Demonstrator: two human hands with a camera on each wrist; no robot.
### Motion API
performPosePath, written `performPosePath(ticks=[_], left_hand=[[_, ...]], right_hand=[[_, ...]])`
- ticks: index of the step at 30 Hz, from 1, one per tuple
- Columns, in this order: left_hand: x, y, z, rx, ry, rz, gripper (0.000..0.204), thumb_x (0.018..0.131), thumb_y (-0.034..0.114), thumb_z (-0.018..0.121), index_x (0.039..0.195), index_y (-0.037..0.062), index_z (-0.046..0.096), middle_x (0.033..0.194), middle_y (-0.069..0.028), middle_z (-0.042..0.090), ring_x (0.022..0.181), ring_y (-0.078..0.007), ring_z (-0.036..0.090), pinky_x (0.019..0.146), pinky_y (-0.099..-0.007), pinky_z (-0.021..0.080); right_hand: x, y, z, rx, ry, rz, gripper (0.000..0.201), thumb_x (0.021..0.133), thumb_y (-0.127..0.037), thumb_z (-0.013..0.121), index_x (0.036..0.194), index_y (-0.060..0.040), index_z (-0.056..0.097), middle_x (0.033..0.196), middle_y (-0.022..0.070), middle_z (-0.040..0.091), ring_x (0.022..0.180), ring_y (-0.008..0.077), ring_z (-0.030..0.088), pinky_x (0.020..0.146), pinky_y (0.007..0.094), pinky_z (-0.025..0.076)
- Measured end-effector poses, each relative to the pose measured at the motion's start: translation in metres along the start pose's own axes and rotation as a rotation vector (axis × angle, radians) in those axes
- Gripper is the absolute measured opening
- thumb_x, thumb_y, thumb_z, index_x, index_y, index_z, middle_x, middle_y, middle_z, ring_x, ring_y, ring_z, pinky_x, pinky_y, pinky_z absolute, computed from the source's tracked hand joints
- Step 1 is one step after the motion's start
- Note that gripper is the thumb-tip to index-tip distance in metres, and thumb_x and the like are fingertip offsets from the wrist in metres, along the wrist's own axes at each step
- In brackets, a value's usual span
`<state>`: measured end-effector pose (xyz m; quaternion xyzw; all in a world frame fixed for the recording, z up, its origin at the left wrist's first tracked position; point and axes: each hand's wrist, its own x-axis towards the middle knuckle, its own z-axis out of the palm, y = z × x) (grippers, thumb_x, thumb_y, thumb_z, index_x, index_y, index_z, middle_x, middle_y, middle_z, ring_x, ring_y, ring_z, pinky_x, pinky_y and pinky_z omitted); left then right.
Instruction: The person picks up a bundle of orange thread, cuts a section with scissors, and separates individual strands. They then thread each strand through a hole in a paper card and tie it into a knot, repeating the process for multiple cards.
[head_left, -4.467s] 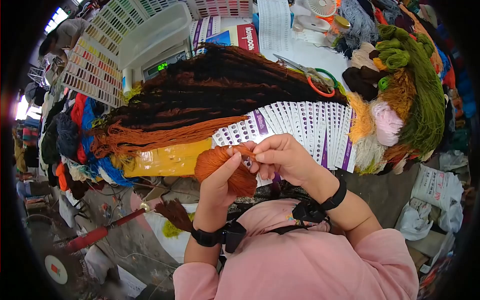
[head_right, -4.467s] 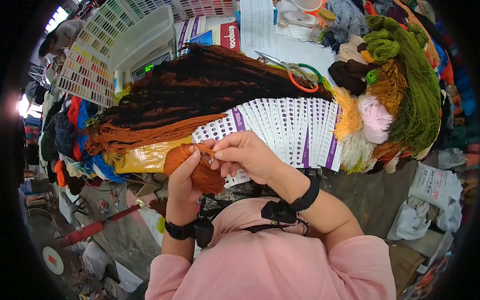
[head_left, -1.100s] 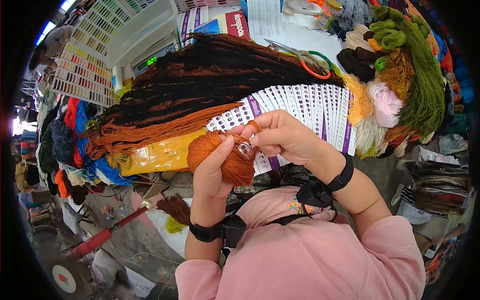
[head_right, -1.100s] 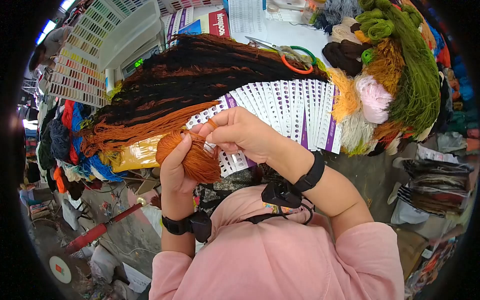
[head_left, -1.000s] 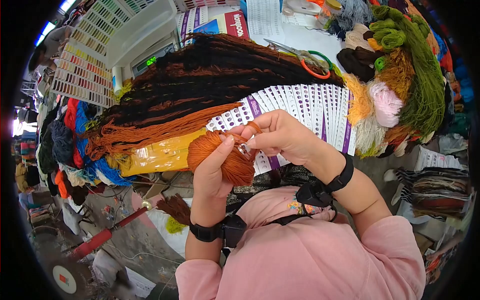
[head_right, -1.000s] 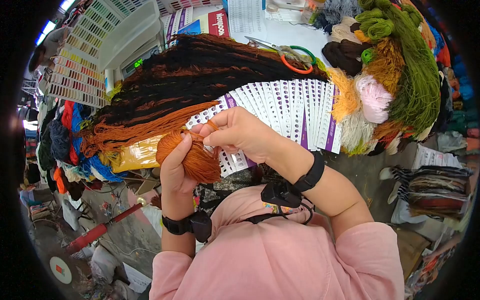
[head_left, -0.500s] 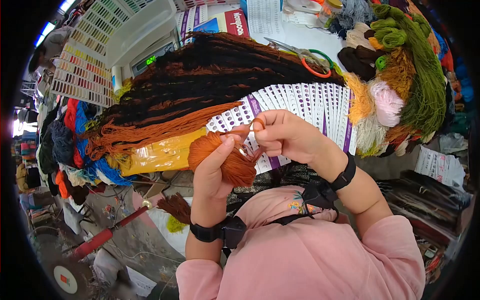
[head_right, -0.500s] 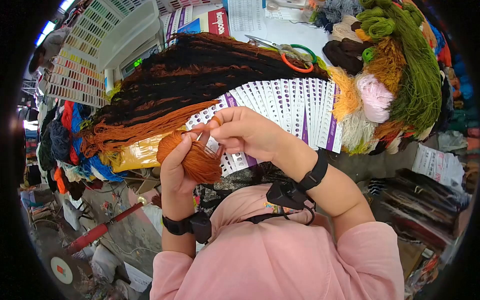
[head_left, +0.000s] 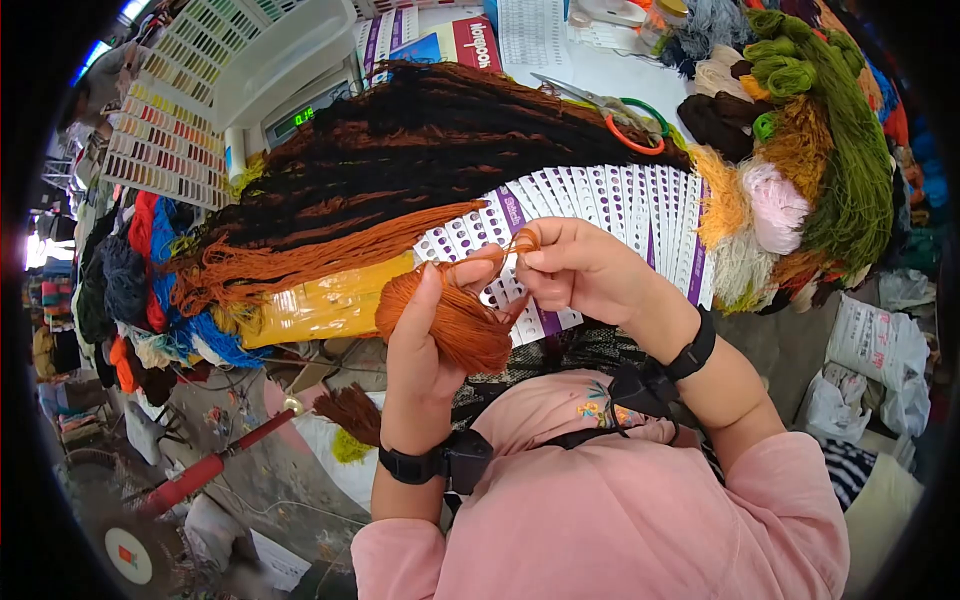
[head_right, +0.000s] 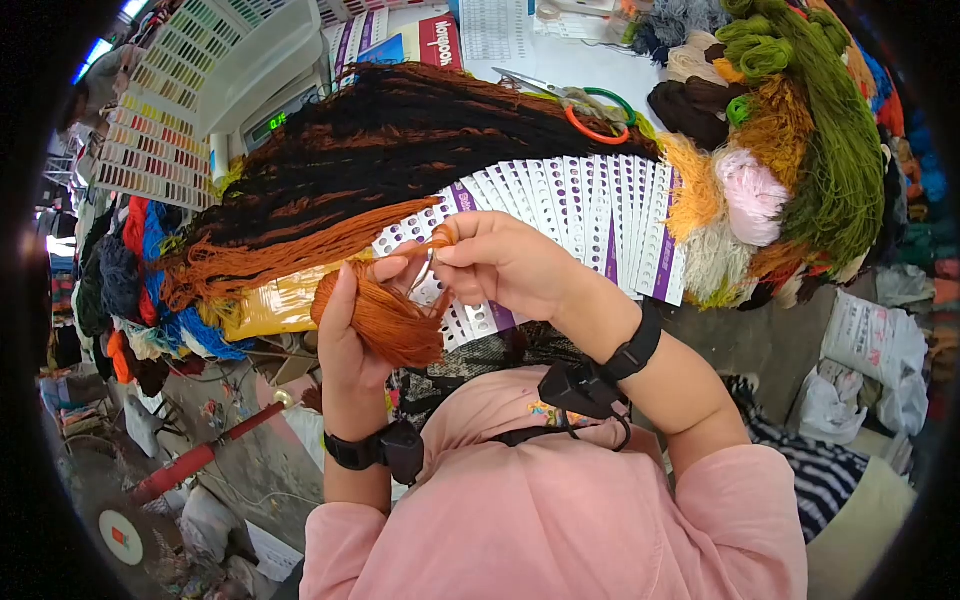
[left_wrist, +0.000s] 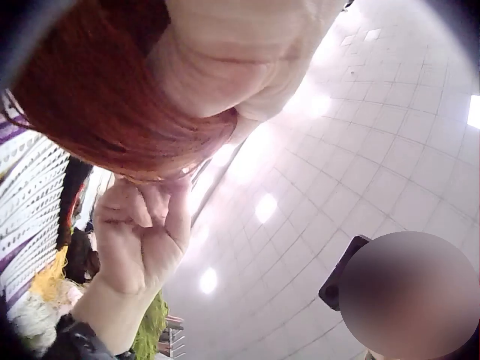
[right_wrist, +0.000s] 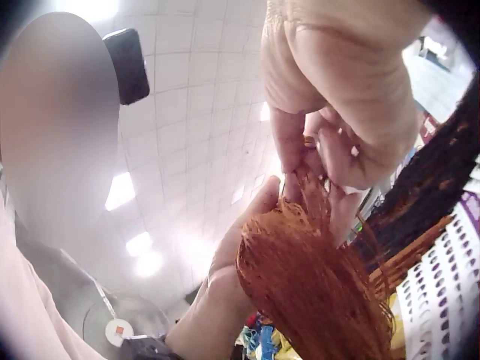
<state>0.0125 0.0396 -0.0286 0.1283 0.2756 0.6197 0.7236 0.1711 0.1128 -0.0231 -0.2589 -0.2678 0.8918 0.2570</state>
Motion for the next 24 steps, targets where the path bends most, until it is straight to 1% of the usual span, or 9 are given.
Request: performPosePath(ticks=[2, 3, 6, 7, 10, 13, 16, 19, 24], left_hand=[[-0.001, -0.002, 0.001, -0.025, -0.023, -0.006, 0.040, 0.089, 0.029, 0.031, 0.104, -0.0032, 0.050, 0.115, -0.0170, 0.045, 0.105, -0.0240, 0.046, 0.083, -0.0423, 0.041], [-0.002, -0.002, 0.003, -0.027, -0.033, -0.011, 0.042, 0.089, 0.030, 0.030, 0.107, -0.0032, 0.048, 0.116, -0.0170, 0.045, 0.105, -0.0238, 0.045, 0.083, -0.0418, 0.040], [-0.001, -0.002, 0.004, 0.090, -0.073, -0.006, 0.046, 0.089, 0.032, 0.028, 0.113, -0.0037, 0.043, 0.116, -0.0175, 0.044, 0.105, -0.0235, 0.045, 0.084, -0.0395, 0.040], [-0.002, -0.001, 0.004, 0.151, -0.086, -0.001, 0.047, 0.089, 0.032, 0.028, 0.115, -0.0039, 0.042, 0.116, -0.0177, 0.044, 0.105, -0.0235, 0.045, 0.084, -0.0386, 0.040], [-0.003, 0.000, 0.002, 0.133, -0.128, 0.004, 0.048, 0.089, 0.032, 0.027, 0.116, -0.0046, 0.041, 0.114, -0.0182, 0.046, 0.102, -0.0228, 0.047, 0.084, -0.0372, 0.040], [-0.006, 0.003, 0.012, 0.004, -0.064, -0.035, 0.040, 0.088, 0.026, 0.035, 0.111, -0.0046, 0.045, 0.107, -0.0165, 0.050, 0.095, -0.0212, 0.051, 0.080, -0.0354, 0.042], [-0.006, -0.005, 0.005, 0.181, 0.095, 0.012, 0.029, 0.085, 0.015, 0.044, 0.105, -0.0048, 0.049, 0.100, -0.0141, 0.054, 0.088, -0.0193, 0.054, 0.076, -0.0320, 0.044], [-0.005, -0.004, 0.009, 0.107, 0.100, -0.019, 0.024, 0.081, 0.008, 0.049, 0.101, -0.0046, 0.052, 0.096, -0.0122, 0.056, 0.084, -0.0179, 0.055, 0.073, -0.0299, 0.046], [-0.003, -0.005, 0.007, 0.124, 0.116, -0.050, 0.024, 0.084, 0.013, 0.044, 0.100, -0.0033, 0.051, 0.096, -0.0130, 0.054, 0.086, -0.0210, 0.054, 0.076, -0.0347, 0.044]], right_hand=[[0.000, 0.002, -0.002, 0.062, -0.030, 0.056, 0.007, 0.077, -0.006, 0.053, 0.082, -0.0020, 0.053, 0.060, 0.0006, 0.051, 0.044, 0.0063, 0.039, 0.042, 0.0185, 0.032], [-0.001, 0.002, 0.003, 0.013, 0.039, 0.071, 0.006, 0.075, -0.007, 0.054, 0.077, -0.0015, 0.054, 0.060, 0.0008, 0.052, 0.046, 0.0058, 0.042, 0.043, 0.0174, 0.032], [0.000, 0.008, 0.018, -0.360, 0.082, -0.007, 0.005, 0.072, -0.007, 0.056, 0.071, -0.0014, 0.056, 0.060, 0.0008, 0.052, 0.048, 0.0055, 0.045, 0.043, 0.0172, 0.033], [0.001, 0.009, 0.018, -0.374, 0.039, -0.009, 0.006, 0.070, -0.006, 0.057, 0.067, -0.0014, 0.057, 0.061, 0.0013, 0.053, 0.050, 0.0057, 0.047, 0.044, 0.0172, 0.034], [0.000, 0.008, 0.021, -0.379, 0.096, 0.008, 0.006, 0.071, -0.006, 0.059, 0.071, -0.0001, 0.058, 0.064, 0.0048, 0.056, 0.053, 0.0077, 0.051, 0.048, 0.0195, 0.042], [-0.003, 0.003, 0.021, -0.334, 0.158, 0.027, 0.005, 0.071, -0.005, 0.058, 0.072, 0.0003, 0.058, 0.064, 0.0051, 0.057, 0.054, 0.0073, 0.052, 0.049, 0.0194, 0.043], [-0.002, 0.005, 0.019, -0.208, 0.132, -0.011, 0.006, 0.071, -0.004, 0.058, 0.073, 0.0005, 0.059, 0.069, 0.0061, 0.059, 0.051, 0.0067, 0.051, 0.048, 0.0180, 0.043], [-0.005, 0.001, 0.018, -0.202, 0.092, 0.010, 0.010, 0.072, -0.008, 0.057, 0.077, 0.0008, 0.059, 0.066, 0.0047, 0.057, 0.052, 0.0070, 0.052, 0.042, 0.0152, 0.035], [-0.003, 0.001, 0.018, -0.220, 0.096, 0.001, 0.014, 0.073, -0.008, 0.057, 0.081, 0.0026, 0.058, 0.066, 0.0045, 0.056, 0.051, 0.0068, 0.052, 0.041, 0.0144, 0.034]])
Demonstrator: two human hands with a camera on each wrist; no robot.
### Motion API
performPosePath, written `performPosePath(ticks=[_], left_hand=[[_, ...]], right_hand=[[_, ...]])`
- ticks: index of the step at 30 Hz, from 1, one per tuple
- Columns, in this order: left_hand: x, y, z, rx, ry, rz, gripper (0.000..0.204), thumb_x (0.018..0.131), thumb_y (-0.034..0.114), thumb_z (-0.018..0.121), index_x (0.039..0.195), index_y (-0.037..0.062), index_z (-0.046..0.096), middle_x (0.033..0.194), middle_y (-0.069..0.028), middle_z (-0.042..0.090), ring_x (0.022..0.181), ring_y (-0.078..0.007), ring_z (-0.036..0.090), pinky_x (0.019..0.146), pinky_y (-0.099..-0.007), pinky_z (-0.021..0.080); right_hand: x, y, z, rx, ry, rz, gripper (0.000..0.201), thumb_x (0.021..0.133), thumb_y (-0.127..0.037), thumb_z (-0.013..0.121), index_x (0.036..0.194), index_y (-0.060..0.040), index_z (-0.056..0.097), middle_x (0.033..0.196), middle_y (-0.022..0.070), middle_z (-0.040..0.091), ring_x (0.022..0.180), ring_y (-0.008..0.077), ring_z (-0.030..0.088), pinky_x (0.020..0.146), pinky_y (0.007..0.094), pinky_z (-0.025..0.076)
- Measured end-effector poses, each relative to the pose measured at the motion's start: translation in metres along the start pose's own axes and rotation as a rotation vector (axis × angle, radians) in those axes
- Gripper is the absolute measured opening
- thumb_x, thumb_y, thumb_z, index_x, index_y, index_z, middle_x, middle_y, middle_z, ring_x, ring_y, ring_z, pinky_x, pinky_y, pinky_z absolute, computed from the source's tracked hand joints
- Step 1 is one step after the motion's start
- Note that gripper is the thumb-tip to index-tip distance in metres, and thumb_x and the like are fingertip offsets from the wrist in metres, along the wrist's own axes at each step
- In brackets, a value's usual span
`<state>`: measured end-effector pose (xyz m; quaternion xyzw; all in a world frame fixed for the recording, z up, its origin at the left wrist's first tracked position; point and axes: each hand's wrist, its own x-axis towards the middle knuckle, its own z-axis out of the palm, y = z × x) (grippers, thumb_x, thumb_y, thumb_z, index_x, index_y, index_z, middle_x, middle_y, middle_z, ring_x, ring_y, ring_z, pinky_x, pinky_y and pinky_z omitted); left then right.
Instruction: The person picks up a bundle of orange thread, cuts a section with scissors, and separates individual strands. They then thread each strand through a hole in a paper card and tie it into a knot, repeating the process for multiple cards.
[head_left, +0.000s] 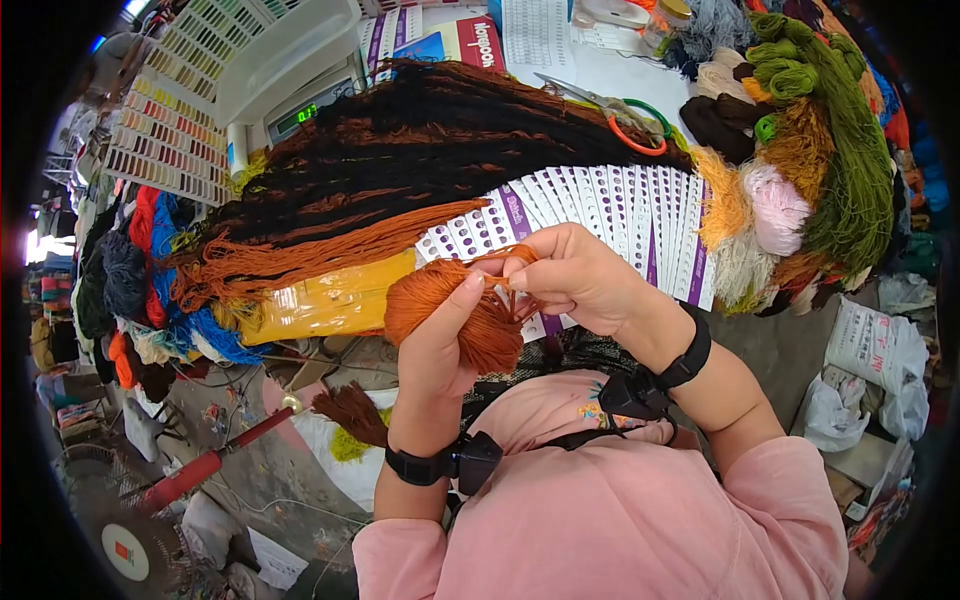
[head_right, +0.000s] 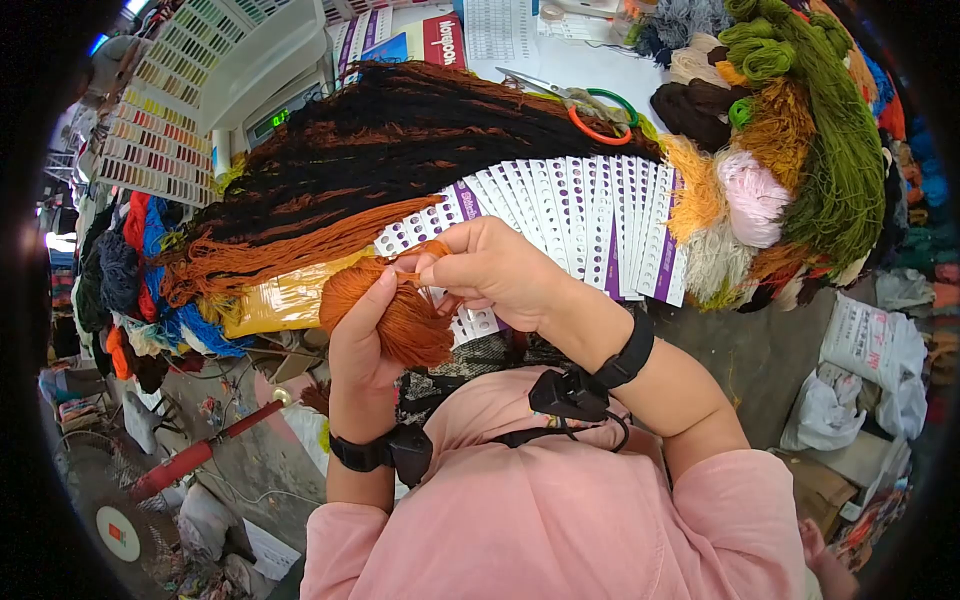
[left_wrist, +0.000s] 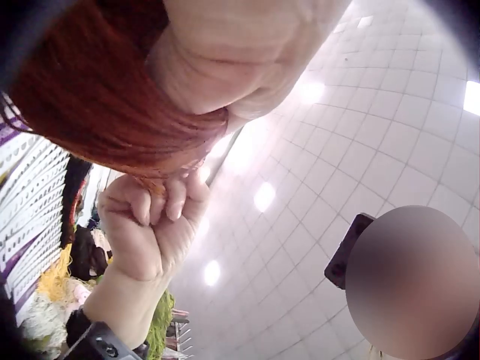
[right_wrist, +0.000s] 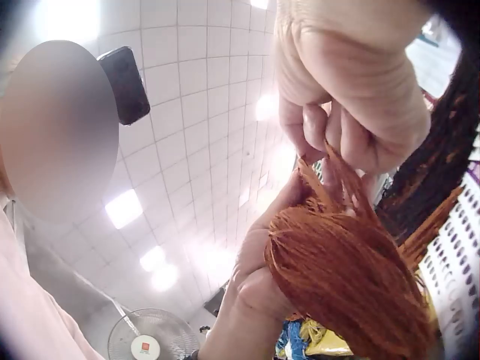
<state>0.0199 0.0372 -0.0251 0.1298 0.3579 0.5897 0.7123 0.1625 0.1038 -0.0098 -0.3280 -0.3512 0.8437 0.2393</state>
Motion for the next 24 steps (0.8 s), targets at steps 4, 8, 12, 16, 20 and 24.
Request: performPosePath(ticks=[4, 8, 12, 16, 20, 24], left_hand=[[-0.001, 0.001, 0.004, -0.015, 0.014, 0.016, 0.023, 0.084, 0.012, 0.044, 0.099, -0.0027, 0.051, 0.095, -0.0128, 0.054, 0.085, -0.0213, 0.054, 0.075, -0.0345, 0.044], [0.001, -0.001, 0.001, -0.026, -0.002, 0.018, 0.023, 0.084, 0.012, 0.044, 0.099, -0.0030, 0.051, 0.095, -0.0128, 0.054, 0.084, -0.0209, 0.054, 0.075, -0.0346, 0.044], [0.001, 0.001, 0.003, -0.013, -0.010, 0.002, 0.023, 0.083, 0.013, 0.045, 0.099, -0.0036, 0.050, 0.096, -0.0131, 0.054, 0.084, -0.0207, 0.054, 0.075, -0.0350, 0.045], [0.002, 0.000, -0.003, -0.001, -0.046, -0.011, 0.025, 0.083, 0.014, 0.045, 0.101, -0.0037, 0.049, 0.098, -0.0135, 0.054, 0.086, -0.0217, 0.055, 0.077, -0.0366, 0.044], [-0.002, 0.002, -0.002, 0.008, -0.033, 0.046, 0.029, 0.086, 0.020, 0.042, 0.102, -0.0018, 0.049, 0.104, -0.0137, 0.052, 0.094, -0.0220, 0.052, 0.081, -0.0401, 0.043], [-0.002, 0.004, 0.003, -0.181, -0.072, 0.013, 0.032, 0.088, 0.025, 0.037, 0.102, 0.0004, 0.051, 0.108, -0.0118, 0.050, 0.095, -0.0213, 0.051, 0.080, -0.0423, 0.043]], right_hand=[[0.001, 0.000, -0.002, 0.002, -0.015, 0.001, 0.014, 0.072, -0.007, 0.057, 0.081, 0.0034, 0.058, 0.065, 0.0045, 0.056, 0.051, 0.0069, 0.052, 0.041, 0.0142, 0.034], [0.001, 0.001, -0.002, -0.046, 0.011, -0.008, 0.012, 0.071, -0.004, 0.058, 0.079, 0.0037, 0.059, 0.071, 0.0058, 0.058, 0.051, 0.0063, 0.051, 0.044, 0.0154, 0.036], [0.002, 0.003, -0.001, -0.192, -0.022, -0.054, 0.011, 0.069, 0.000, 0.058, 0.079, 0.0047, 0.060, 0.080, 0.0085, 0.061, 0.058, 0.0082, 0.054, 0.053, 0.0185, 0.043], [0.000, 0.001, 0.006, -0.146, 0.004, -0.054, 0.007, 0.071, -0.004, 0.058, 0.072, 0.0027, 0.060, 0.067, 0.0056, 0.059, 0.050, 0.0054, 0.046, 0.046, 0.0171, 0.035], [0.002, 0.004, -0.009, 0.026, -0.056, -0.072, 0.009, 0.073, -0.005, 0.056, 0.076, 0.0020, 0.059, 0.063, 0.0031, 0.055, 0.047, 0.0045, 0.041, 0.045, 0.0176, 0.033], [0.001, 0.003, -0.011, 0.086, -0.103, -0.022, 0.012, 0.076, -0.009, 0.055, 0.083, 0.0000, 0.057, 0.061, 0.0003, 0.052, 0.047, 0.0036, 0.039, 0.043, 0.0179, 0.031]])
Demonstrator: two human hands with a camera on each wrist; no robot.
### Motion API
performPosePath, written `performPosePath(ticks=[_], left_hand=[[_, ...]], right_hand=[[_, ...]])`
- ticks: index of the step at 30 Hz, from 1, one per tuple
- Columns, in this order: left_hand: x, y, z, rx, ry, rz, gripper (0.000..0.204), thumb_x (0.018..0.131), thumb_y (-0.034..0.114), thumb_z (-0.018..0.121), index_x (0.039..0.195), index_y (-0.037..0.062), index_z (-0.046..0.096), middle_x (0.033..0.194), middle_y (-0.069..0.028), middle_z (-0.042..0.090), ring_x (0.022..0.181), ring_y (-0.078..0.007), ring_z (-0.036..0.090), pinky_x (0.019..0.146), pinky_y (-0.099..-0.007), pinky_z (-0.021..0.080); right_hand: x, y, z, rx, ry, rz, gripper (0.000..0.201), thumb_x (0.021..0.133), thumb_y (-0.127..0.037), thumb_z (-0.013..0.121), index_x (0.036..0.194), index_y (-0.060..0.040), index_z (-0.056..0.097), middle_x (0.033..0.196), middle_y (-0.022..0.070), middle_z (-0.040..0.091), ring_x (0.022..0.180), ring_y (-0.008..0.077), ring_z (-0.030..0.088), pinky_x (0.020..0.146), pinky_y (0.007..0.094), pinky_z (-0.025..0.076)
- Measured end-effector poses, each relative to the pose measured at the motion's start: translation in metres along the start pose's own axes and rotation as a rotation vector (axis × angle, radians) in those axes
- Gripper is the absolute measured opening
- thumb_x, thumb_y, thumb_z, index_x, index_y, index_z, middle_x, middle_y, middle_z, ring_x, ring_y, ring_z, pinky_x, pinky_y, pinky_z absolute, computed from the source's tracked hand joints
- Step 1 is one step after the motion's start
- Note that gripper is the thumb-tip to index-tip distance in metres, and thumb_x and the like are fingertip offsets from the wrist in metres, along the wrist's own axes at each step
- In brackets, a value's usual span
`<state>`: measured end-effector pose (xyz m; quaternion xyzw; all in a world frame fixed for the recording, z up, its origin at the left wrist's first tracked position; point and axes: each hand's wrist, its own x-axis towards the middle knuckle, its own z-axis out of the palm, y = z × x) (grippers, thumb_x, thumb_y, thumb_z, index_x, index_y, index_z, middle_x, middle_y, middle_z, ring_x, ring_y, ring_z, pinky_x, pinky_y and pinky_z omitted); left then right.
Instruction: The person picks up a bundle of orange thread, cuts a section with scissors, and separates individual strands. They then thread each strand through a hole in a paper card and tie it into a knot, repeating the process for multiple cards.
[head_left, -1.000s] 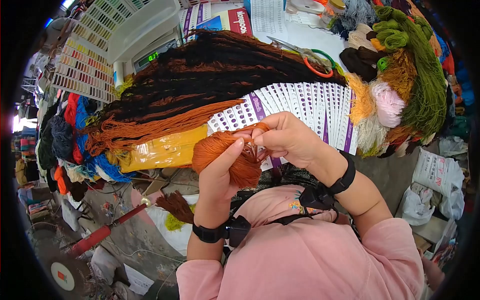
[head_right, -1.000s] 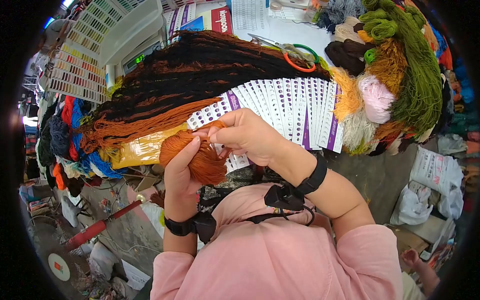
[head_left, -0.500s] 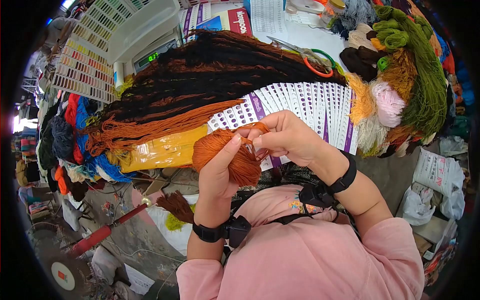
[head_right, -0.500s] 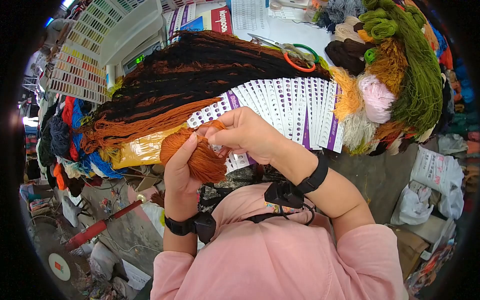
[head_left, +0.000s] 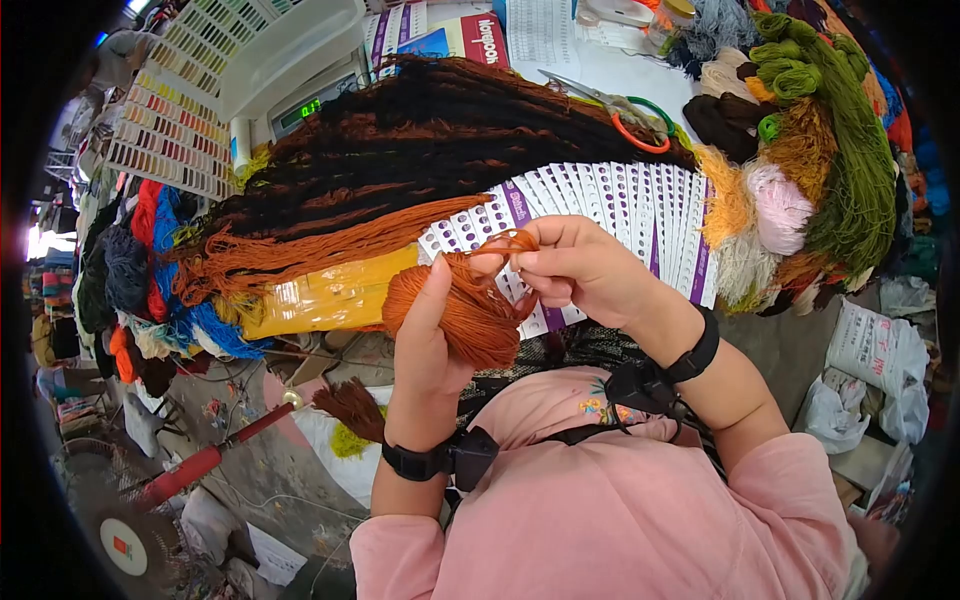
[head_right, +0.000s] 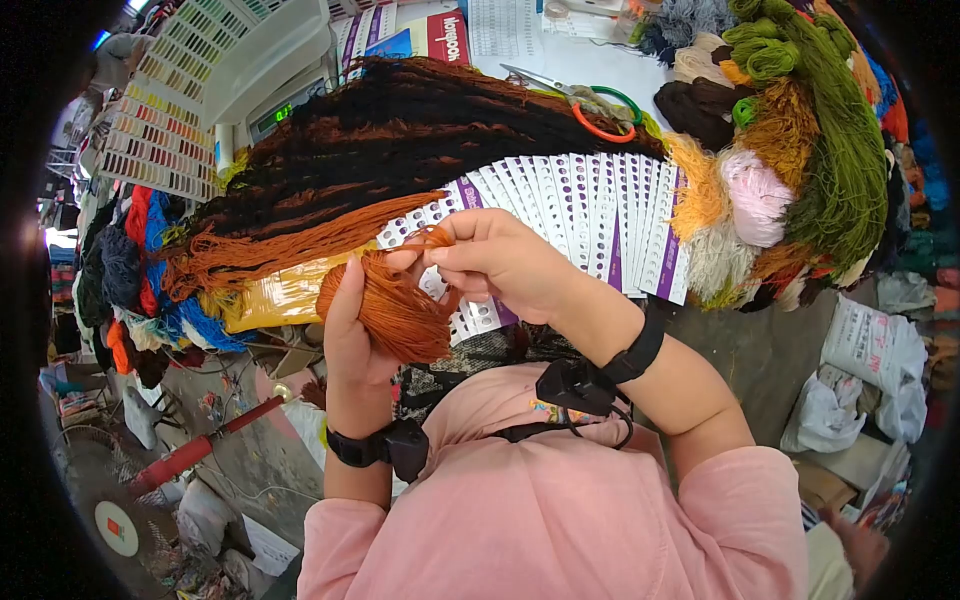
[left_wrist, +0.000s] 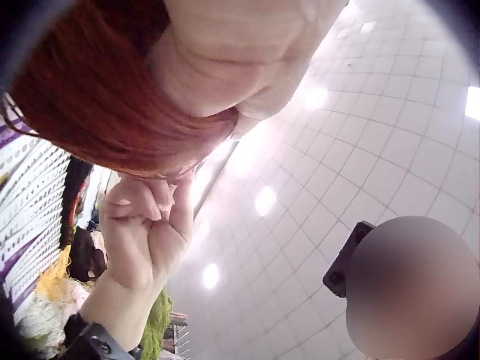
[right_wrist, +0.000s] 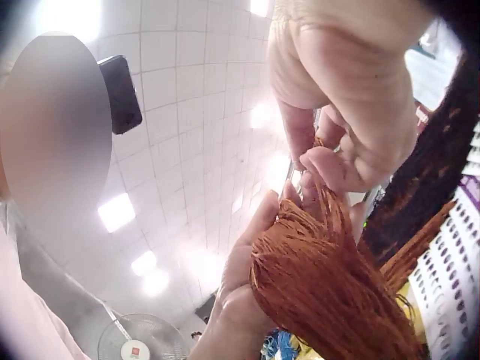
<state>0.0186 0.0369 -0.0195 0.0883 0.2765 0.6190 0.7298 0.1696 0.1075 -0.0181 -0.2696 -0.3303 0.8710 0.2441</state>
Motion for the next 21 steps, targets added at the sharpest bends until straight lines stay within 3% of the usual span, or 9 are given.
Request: performPosePath(ticks=[8, 11, 15, 17, 19, 21], left_hand=[[0.000, 0.000, -0.005, 0.089, -0.005, -0.005, 0.028, 0.087, 0.020, 0.039, 0.103, 0.0002, 0.051, 0.102, -0.0112, 0.053, 0.093, -0.0200, 0.052, 0.080, -0.0366, 0.043], [-0.001, 0.000, 0.001, 0.100, 0.055, 0.023, 0.024, 0.086, 0.015, 0.042, 0.103, 0.0001, 0.051, 0.098, -0.0108, 0.055, 0.092, -0.0192, 0.052, 0.078, -0.0346, 0.044], [0.001, -0.005, -0.008, 0.235, 0.097, 0.046, 0.024, 0.084, 0.012, 0.044, 0.105, 0.0011, 0.049, 0.095, -0.0099, 0.054, 0.084, -0.0183, 0.054, 0.075, -0.0334, 0.046], [-0.001, -0.008, -0.024, 0.088, -0.072, 0.139, 0.023, 0.084, 0.013, 0.044, 0.103, 0.0010, 0.049, 0.093, -0.0093, 0.054, 0.081, -0.0162, 0.054, 0.072, -0.0304, 0.046], [-0.006, -0.001, -0.018, -0.080, -0.175, 0.146, 0.019, 0.084, 0.017, 0.047, 0.093, 0.0006, 0.052, 0.083, -0.0071, 0.055, 0.073, -0.0109, 0.053, 0.064, -0.0232, 0.044], [0.004, 0.011, -0.013, 0.323, -0.162, -0.062, 0.020, 0.082, 0.019, 0.050, 0.088, 0.0002, 0.053, 0.076, -0.0064, 0.055, 0.066, -0.0101, 0.052, 0.060, -0.0221, 0.043]], right_hand=[[0.004, 0.000, 0.023, -0.199, 0.183, 0.059, 0.017, 0.071, 0.000, 0.057, 0.088, 0.0040, 0.058, 0.067, 0.0044, 0.056, 0.052, 0.0076, 0.050, 0.048, 0.0191, 0.039], [0.004, 0.000, 0.016, -0.154, 0.144, 0.026, 0.008, 0.071, -0.005, 0.061, 0.077, -0.0005, 0.061, 0.067, 0.0014, 0.057, 0.054, 0.0063, 0.051, 0.046, 0.0178, 0.039], [0.007, 0.007, 0.004, -0.126, 0.054, -0.043, 0.010, 0.073, -0.005, 0.056, 0.081, 0.0012, 0.057, 0.066, 0.0049, 0.056, 0.050, 0.0082, 0.048, 0.046, 0.0187, 0.037], [0.005, 0.006, 0.000, 0.008, -0.011, -0.028, 0.007, 0.074, -0.007, 0.056, 0.078, -0.0005, 0.056, 0.064, 0.0043, 0.054, 0.050, 0.0082, 0.046, 0.046, 0.0184, 0.036], [-0.001, 0.003, -0.008, 0.153, -0.132, 0.127, 0.005, 0.075, -0.006, 0.055, 0.076, -0.0017, 0.055, 0.061, 0.0035, 0.053, 0.050, 0.0082, 0.045, 0.045, 0.0181, 0.034], [-0.008, 0.001, -0.008, 0.250, -0.209, 0.296, 0.005, 0.075, -0.007, 0.055, 0.072, -0.0023, 0.054, 0.058, 0.0019, 0.051, 0.050, 0.0080, 0.044, 0.044, 0.0177, 0.032]])
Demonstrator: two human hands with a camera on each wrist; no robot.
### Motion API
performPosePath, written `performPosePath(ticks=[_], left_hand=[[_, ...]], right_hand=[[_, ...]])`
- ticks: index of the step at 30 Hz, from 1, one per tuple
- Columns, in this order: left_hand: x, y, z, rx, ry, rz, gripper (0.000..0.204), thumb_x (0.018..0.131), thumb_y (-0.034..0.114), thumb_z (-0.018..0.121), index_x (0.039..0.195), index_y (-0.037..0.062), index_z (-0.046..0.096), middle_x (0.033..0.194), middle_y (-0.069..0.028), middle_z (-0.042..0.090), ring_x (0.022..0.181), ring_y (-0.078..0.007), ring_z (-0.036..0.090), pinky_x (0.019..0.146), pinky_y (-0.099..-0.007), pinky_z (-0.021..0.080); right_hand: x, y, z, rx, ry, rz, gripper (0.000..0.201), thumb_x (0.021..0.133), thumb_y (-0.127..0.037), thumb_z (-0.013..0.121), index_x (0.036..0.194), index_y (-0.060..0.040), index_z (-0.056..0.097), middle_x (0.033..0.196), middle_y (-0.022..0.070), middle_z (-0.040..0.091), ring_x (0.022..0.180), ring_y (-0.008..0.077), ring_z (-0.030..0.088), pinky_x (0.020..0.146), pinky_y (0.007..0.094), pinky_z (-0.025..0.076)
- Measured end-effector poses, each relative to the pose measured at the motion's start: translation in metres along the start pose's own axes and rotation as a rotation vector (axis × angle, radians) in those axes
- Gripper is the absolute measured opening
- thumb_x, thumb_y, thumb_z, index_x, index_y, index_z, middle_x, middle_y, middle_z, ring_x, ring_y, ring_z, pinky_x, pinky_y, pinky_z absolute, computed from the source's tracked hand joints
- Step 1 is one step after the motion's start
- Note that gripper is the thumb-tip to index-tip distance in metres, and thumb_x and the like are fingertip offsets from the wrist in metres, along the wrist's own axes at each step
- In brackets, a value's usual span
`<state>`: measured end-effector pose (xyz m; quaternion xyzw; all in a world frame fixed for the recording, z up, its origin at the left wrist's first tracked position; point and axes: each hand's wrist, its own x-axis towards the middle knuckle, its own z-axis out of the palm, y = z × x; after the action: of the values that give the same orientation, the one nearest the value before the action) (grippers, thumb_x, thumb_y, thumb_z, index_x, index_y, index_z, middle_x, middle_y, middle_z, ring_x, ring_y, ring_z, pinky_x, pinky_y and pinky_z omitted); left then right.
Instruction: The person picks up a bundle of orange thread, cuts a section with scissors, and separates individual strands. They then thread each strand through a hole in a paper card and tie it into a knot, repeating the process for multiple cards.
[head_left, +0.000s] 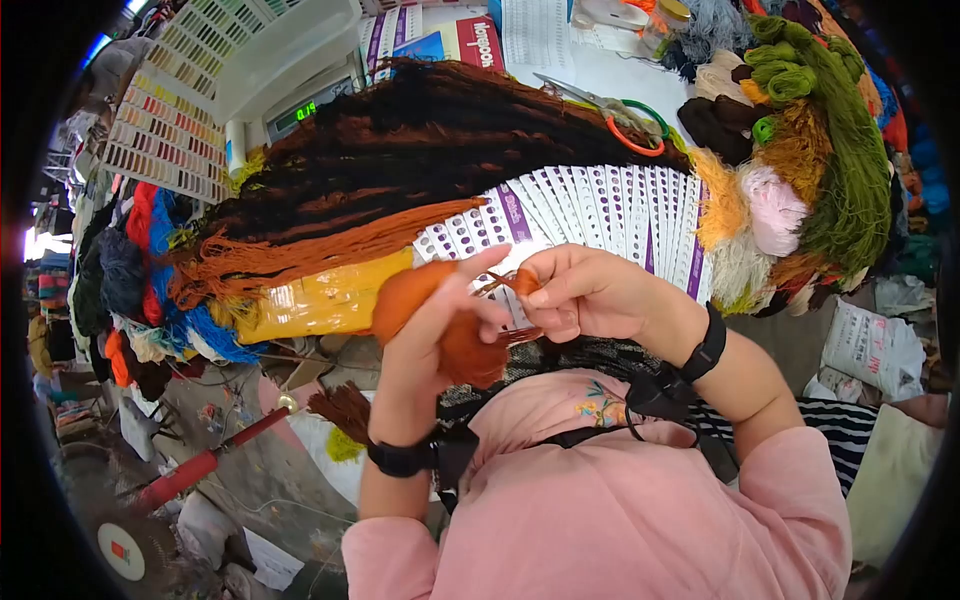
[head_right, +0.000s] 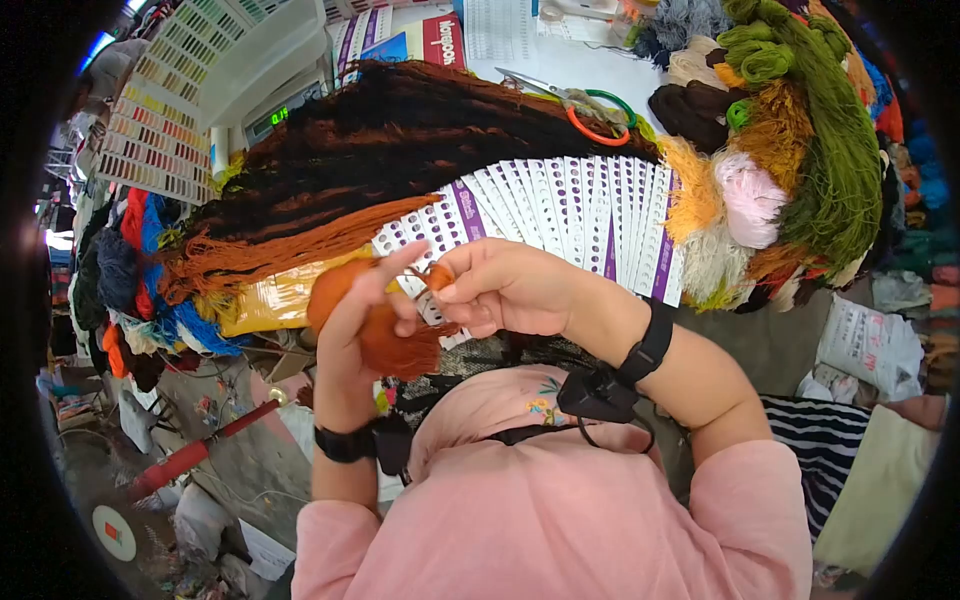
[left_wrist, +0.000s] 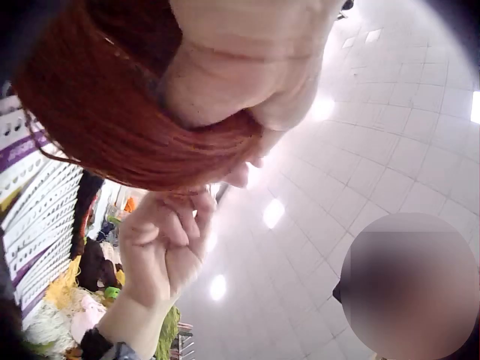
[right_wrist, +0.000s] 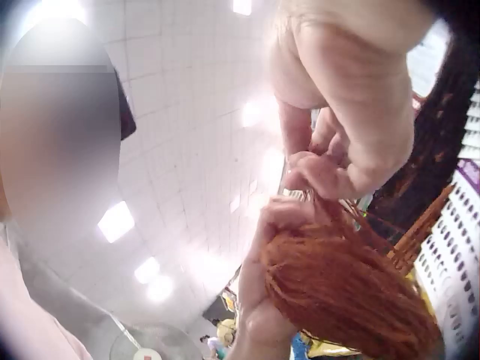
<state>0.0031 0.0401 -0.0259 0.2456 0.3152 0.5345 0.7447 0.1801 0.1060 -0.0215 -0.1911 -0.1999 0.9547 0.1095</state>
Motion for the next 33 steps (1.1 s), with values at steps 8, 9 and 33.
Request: performPosePath(ticks=[8, 9, 33], left_hand=[[-0.016, 0.038, -0.060, -0.132, 0.007, -0.209, 0.019, 0.085, 0.013, 0.040, 0.077, 0.0001, 0.051, 0.057, -0.0030, 0.047, 0.037, -0.0060, 0.038, 0.036, -0.0178, 0.030], [-0.026, 0.042, -0.090, -0.311, -0.075, -0.188, 0.019, 0.087, 0.014, 0.038, 0.079, 0.0005, 0.050, 0.056, -0.0020, 0.046, 0.038, -0.0053, 0.038, 0.036, -0.0175, 0.031], [0.106, 0.001, -0.058, -0.019, 0.471, -0.174, 0.017, 0.077, 0.009, 0.055, 0.090, -0.0005, 0.052, 0.062, 0.0010, 0.049, 0.053, -0.0062, 0.047, 0.051, -0.0169, 0.038]], right_hand=[[-0.034, -0.038, 0.028, -0.711, 0.129, -0.301, 0.008, 0.073, -0.006, 0.059, 0.071, 0.0017, 0.059, 0.069, 0.0034, 0.054, 0.048, 0.0069, 0.044, 0.043, 0.0187, 0.033], [-0.040, -0.048, 0.030, -0.541, 0.016, -0.400, 0.008, 0.076, -0.006, 0.055, 0.078, 0.0020, 0.056, 0.082, 0.0091, 0.054, 0.052, 0.0078, 0.047, 0.042, 0.0185, 0.035], [0.043, -0.083, -0.136, -1.141, 0.837, -0.558, 0.010, 0.064, -0.010, 0.063, 0.071, -0.0036, 0.064, 0.066, 0.0071, 0.060, 0.064, 0.0124, 0.056, 0.061, 0.0245, 0.043]])
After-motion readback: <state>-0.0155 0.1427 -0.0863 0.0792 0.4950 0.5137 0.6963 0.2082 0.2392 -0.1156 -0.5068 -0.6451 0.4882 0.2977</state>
